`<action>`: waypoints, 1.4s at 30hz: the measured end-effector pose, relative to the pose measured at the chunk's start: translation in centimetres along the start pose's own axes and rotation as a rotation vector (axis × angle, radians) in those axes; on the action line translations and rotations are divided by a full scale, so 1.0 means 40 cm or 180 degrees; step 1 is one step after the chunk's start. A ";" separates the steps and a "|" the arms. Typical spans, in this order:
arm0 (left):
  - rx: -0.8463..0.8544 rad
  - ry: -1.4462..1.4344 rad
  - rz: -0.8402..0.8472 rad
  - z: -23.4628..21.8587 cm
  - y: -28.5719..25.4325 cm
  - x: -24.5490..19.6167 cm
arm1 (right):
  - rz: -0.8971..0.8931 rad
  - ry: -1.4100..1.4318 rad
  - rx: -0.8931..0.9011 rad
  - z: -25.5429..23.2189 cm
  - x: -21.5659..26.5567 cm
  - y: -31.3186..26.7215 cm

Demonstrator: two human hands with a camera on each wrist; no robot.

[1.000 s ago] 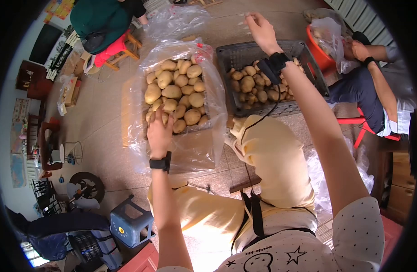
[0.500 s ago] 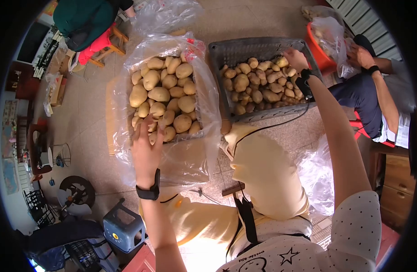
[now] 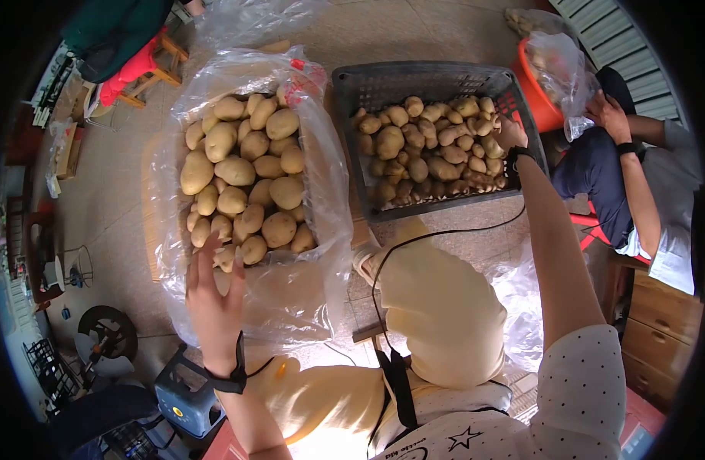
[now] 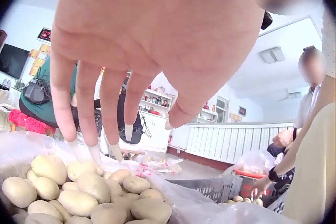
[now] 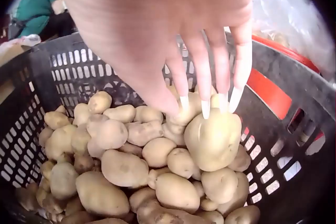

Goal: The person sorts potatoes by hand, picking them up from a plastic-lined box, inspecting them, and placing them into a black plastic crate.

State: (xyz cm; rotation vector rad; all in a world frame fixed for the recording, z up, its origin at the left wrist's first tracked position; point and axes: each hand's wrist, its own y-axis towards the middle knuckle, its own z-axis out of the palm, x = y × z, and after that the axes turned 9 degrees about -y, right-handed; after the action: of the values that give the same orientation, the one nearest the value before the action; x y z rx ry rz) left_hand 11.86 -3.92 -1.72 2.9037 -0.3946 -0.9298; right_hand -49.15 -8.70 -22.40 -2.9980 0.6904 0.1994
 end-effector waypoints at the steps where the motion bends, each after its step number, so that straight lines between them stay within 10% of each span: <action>1: -0.0024 0.0015 0.0014 0.001 0.001 -0.003 | 0.0005 -0.0032 0.0006 0.002 -0.017 0.014; 27: 0.0057 0.0156 -0.0199 0.039 0.035 -0.020 | -0.0207 -0.1828 0.0077 0.164 0.107 0.099; 35: -0.0296 -0.0057 -0.0355 -0.015 0.038 0.003 | -0.0218 -0.0143 -0.0250 0.031 0.122 0.162; 39: -0.0536 -0.0422 -0.0217 -0.017 0.042 0.019 | -0.0584 0.2922 0.1645 -0.323 0.318 0.064; 42: -0.0363 -0.0948 -0.0274 0.001 0.059 0.001 | -0.1483 0.3709 0.1725 -0.521 0.473 -0.082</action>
State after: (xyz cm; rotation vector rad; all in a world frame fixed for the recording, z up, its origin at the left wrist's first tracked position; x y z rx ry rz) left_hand 11.34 -6.21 -1.44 2.7021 -0.2245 -1.3567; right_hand -28.49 -15.71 -4.33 -2.3702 -0.0105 -1.5303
